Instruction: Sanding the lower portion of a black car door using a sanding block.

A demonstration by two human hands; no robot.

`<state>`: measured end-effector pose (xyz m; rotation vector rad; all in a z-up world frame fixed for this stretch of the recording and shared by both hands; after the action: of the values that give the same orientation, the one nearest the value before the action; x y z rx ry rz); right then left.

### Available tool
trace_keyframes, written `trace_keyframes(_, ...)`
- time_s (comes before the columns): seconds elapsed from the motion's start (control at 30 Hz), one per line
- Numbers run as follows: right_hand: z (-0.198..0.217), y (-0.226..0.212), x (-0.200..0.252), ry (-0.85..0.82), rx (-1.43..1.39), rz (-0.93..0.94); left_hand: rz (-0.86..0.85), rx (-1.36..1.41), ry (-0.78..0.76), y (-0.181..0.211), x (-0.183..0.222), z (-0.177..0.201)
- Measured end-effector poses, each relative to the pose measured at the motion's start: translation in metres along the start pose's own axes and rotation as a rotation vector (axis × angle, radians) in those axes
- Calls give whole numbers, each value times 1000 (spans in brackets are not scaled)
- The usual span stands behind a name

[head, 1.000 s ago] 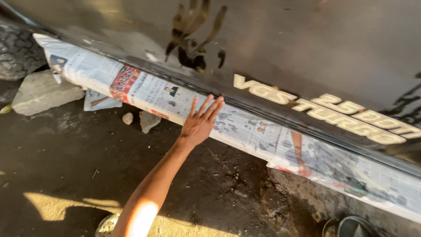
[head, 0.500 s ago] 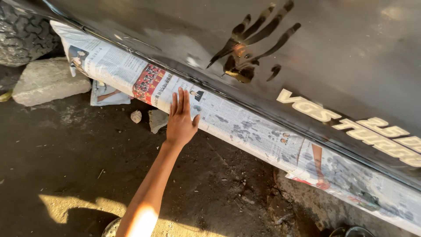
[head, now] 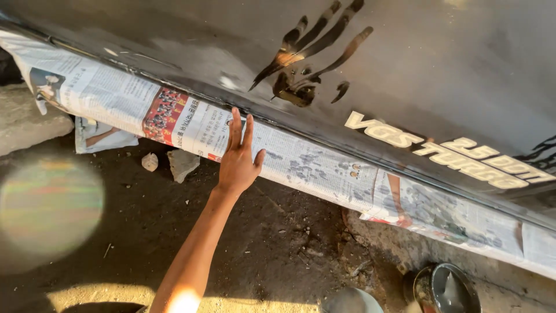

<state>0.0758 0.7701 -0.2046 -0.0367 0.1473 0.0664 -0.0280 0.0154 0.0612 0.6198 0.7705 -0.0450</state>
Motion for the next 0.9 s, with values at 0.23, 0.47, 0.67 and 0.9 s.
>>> trace_keyframes(0.23, 250, -359, -174, 464, -188, 515, -24, 74, -68, 13, 9, -21)
trace_keyframes(0.47, 327, -508, -206, 849, -22, 836, -81, 109, 24, 13, -3, -29)
trace_keyframes(0.67, 320, -483, -212, 973, 33, 833, -45, 126, -57, 10, -6, -30)
trace_keyframes(0.9, 285, -563, -238, 821, 109, 960, -3, -105, -114, 3, 1, -27)
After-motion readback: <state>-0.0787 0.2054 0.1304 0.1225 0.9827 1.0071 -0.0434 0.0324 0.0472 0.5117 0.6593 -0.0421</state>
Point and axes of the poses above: each hand's wrist, its own x-axis away from the middle knuckle, its own z-axis out of the back of the hand, y = z × x, the point moved 8 cm from there along -x, towards the middle knuckle
